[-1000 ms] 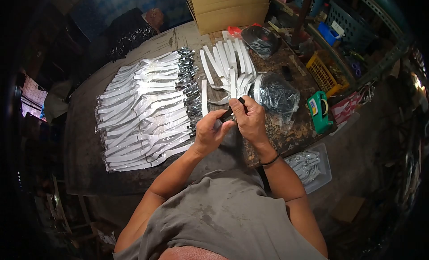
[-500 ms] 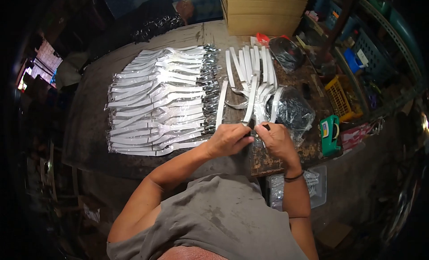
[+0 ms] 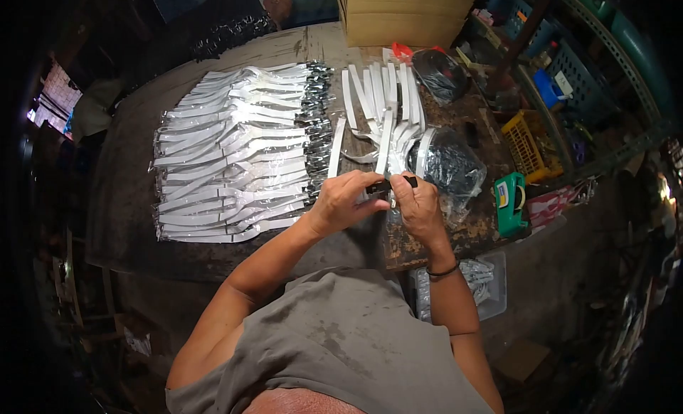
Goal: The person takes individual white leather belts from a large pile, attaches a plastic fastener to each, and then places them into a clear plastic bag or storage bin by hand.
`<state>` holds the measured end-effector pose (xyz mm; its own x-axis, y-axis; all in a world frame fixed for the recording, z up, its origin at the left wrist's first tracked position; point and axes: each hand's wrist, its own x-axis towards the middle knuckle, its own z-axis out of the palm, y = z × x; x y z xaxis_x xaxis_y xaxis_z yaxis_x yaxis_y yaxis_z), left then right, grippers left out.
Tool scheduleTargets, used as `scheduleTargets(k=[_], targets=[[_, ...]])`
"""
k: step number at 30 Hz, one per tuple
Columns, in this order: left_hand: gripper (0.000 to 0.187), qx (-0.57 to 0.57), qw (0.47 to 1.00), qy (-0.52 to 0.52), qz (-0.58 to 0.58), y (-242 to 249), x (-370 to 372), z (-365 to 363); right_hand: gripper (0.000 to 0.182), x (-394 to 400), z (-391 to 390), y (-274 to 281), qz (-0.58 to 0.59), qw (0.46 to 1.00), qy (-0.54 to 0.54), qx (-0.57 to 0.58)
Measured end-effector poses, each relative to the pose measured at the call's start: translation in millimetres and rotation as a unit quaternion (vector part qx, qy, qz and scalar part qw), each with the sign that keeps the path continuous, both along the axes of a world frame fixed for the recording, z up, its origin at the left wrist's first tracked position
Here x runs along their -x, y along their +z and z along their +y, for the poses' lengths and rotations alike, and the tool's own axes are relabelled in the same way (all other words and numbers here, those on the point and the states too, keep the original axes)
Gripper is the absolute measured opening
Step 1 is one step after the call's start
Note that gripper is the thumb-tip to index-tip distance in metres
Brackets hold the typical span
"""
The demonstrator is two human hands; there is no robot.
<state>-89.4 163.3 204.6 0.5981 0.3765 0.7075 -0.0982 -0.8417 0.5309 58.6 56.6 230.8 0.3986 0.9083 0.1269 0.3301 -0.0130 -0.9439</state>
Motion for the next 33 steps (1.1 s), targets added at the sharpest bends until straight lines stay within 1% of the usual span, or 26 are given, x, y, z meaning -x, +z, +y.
scheduleTargets(k=[2, 6, 9, 11, 15, 17, 18, 20, 21, 23, 24, 26, 30, 32, 33], targets=[[0.037, 0.003, 1.0, 0.013, 0.002, 1, 1, -2, 0.038, 0, 0, -3, 0.05, 0.999, 0.014, -0.018], [0.035, 0.0, 1.0, 0.003, -0.009, 2, 1, -2, 0.036, 0, -4, -2, 0.048, 0.998, 0.033, -0.017], [0.031, -0.019, 1.0, 0.001, -0.015, 4, 1, -3, 0.038, -1, -6, -2, 0.056, 0.998, 0.032, -0.029], [0.027, -0.027, 0.999, -0.006, -0.02, 6, 1, -1, 0.037, -1, -8, -3, 0.01, 0.998, 0.05, -0.042], [0.026, -0.015, 0.999, -0.029, -0.006, 17, 3, 3, 0.035, 1, -13, 2, -0.001, 0.997, 0.047, -0.057], [0.024, 0.045, 0.997, -0.057, 0.001, 19, 2, 2, 0.031, 0, -13, 9, -0.046, 0.996, 0.047, -0.058], [0.024, 0.044, 0.997, -0.058, 0.001, 19, 2, 1, 0.031, 0, -13, 12, -0.046, 0.996, 0.046, -0.059], [0.023, 0.102, 0.992, -0.074, 0.015, 16, 2, -2, 0.027, -2, -13, 16, -0.147, 0.985, 0.052, -0.08], [0.023, 0.102, 0.992, -0.074, 0.015, 16, 2, -4, 0.027, -2, -13, 16, -0.147, 0.985, 0.052, -0.08], [0.024, 0.066, 0.996, -0.046, 0.028, 15, 4, -5, 0.025, -3, -13, 15, -0.201, 0.973, 0.053, -0.094], [0.024, 0.066, 0.996, -0.046, 0.028, 16, 3, -6, 0.025, -3, -13, 14, -0.202, 0.973, 0.053, -0.095], [0.025, 0.016, 1.0, -0.011, 0.01, 17, 1, -7, 0.025, -2, -14, 14, -0.156, 0.984, 0.035, -0.079], [0.025, -0.009, 1.0, 0.012, -0.025, 22, -2, -5, 0.026, -1, -12, 18, -0.134, 0.988, 0.016, -0.072], [0.037, 0.043, 0.997, -0.033, 0.055, 23, 3, -2, 0.027, -4, -11, 20, -0.078, 0.994, 0.029, -0.065], [0.037, 0.042, 0.997, -0.032, 0.054, 23, 6, 2, 0.027, -5, -11, 24, -0.079, 0.994, 0.03, -0.066]])
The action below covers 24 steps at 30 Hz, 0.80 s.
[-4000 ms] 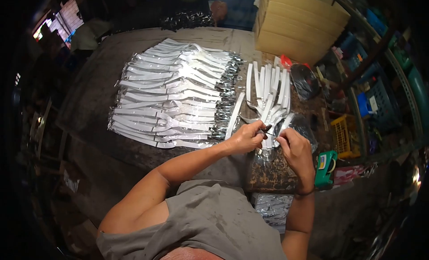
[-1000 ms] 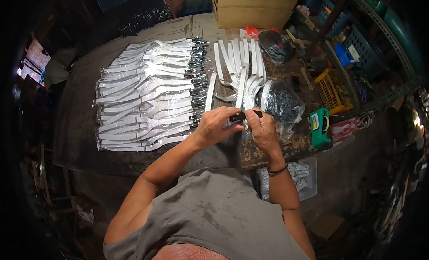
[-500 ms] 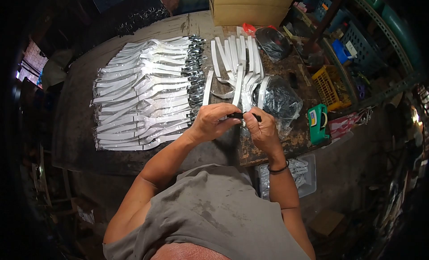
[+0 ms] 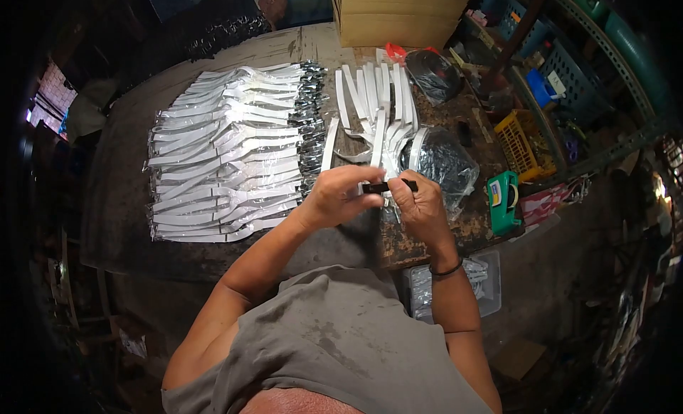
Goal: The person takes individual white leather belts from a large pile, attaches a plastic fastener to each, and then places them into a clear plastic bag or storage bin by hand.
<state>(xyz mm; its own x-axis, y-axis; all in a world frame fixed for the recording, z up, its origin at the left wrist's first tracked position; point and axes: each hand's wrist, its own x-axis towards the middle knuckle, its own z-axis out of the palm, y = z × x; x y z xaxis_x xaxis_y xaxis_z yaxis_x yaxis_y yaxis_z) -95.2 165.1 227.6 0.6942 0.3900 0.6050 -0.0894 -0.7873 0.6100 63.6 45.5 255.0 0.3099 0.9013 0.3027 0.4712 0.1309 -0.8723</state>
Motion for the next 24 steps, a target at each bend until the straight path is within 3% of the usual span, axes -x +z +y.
scheduleTargets(k=[2, 4, 6, 7, 9, 11, 14, 24], targets=[[0.056, 0.243, 0.958, -0.15, -0.031, -3, 3, 9, 0.029, -3, 0, 12, -0.023, 1.0, 0.013, 0.009], [0.065, 0.24, 0.955, -0.156, -0.083, -20, -2, 16, 0.029, -11, 2, 17, -0.025, 0.999, 0.028, 0.014], [0.057, 0.236, 0.947, -0.217, 0.031, -26, 0, 24, 0.029, -16, 4, 25, -0.028, 0.998, 0.046, 0.018], [0.04, 0.289, 0.923, -0.224, 0.118, -30, 5, 23, 0.028, -17, 6, 31, -0.058, 0.997, 0.054, 0.023], [0.033, 0.312, 0.915, -0.235, 0.104, -33, 0, 16, 0.027, -19, 12, 40, -0.088, 0.994, 0.06, 0.026], [0.025, 0.326, 0.912, -0.219, 0.12, -29, -1, 13, 0.023, -17, 20, 45, -0.165, 0.986, -0.023, -0.02], [0.025, 0.404, 0.879, -0.24, 0.081, -38, -9, 13, 0.021, -14, 28, 45, -0.121, 0.99, -0.03, -0.062], [0.025, 0.403, 0.883, -0.241, -0.017, -20, -22, 5, 0.017, -2, 34, 31, -0.142, 0.987, 0.038, -0.067]])
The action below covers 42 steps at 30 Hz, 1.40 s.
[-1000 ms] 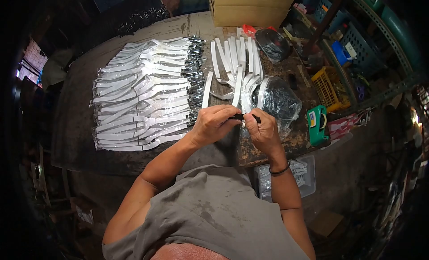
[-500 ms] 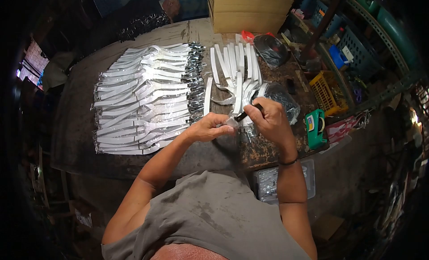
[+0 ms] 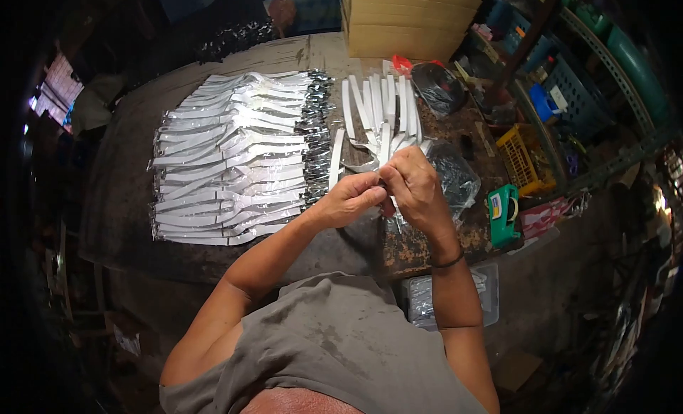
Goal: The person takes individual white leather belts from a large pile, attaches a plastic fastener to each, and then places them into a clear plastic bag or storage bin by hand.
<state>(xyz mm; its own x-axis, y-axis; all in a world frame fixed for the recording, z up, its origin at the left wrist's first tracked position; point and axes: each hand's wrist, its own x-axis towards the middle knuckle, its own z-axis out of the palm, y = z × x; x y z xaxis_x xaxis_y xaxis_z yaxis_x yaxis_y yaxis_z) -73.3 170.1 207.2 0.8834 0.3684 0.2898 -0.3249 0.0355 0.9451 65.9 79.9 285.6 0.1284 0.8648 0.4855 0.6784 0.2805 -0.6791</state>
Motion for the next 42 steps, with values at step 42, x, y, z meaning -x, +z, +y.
scheduleTargets(k=[42], targets=[[0.051, 0.109, 0.922, -0.353, 0.115, -71, 125, -26, 0.031, -199, -24, 205, -0.096, 0.881, -0.355, -0.296]])
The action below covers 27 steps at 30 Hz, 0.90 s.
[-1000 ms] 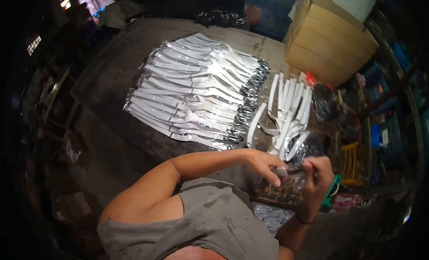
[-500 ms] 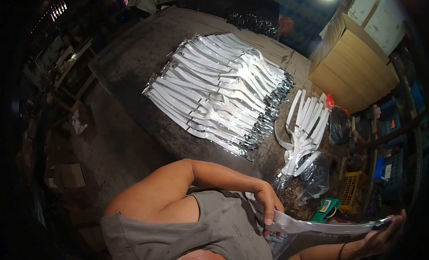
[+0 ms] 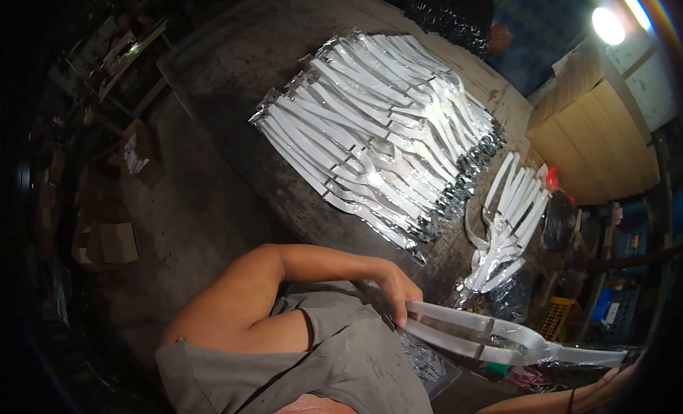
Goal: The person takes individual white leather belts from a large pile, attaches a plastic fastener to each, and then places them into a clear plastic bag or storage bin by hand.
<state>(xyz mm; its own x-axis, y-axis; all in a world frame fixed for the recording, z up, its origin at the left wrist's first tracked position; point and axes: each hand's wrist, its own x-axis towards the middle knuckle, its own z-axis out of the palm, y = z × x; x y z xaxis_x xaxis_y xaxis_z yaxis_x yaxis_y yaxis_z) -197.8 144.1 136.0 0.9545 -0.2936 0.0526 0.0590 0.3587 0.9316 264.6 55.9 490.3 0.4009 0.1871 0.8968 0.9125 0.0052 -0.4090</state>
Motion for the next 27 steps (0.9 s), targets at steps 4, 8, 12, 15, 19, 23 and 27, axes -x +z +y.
scheduleTargets(k=[4, 8, 12, 15, 19, 23, 27], targets=[[0.054, -0.084, 0.992, 0.079, 0.046, -12, 70, 32, 0.033, 18, 27, -34, 0.069, 0.989, 0.08, 0.101], [0.051, -0.242, 0.959, 0.13, 0.073, -14, 156, 91, 0.026, 38, 70, -102, 0.247, 0.948, 0.135, 0.15], [0.044, -0.352, 0.898, 0.19, 0.186, 21, 264, 168, 0.02, 132, 118, -191, 0.342, 0.904, 0.215, 0.143], [0.038, -0.416, 0.824, 0.204, 0.325, 40, 330, 225, 0.012, 222, 146, -243, 0.464, 0.839, 0.234, 0.158], [0.045, -0.504, 0.695, 0.148, 0.491, 43, 374, 281, 0.016, 270, 180, -345, 0.508, 0.795, 0.238, 0.233], [0.067, -0.66, 0.5, 0.344, 0.443, -14, 394, 284, 0.026, 261, 186, -497, 0.327, 0.848, 0.137, 0.394], [0.047, -0.575, 0.587, 0.538, 0.187, -75, 348, 250, 0.034, 325, 118, -442, 0.13, 0.836, 0.097, 0.524]])
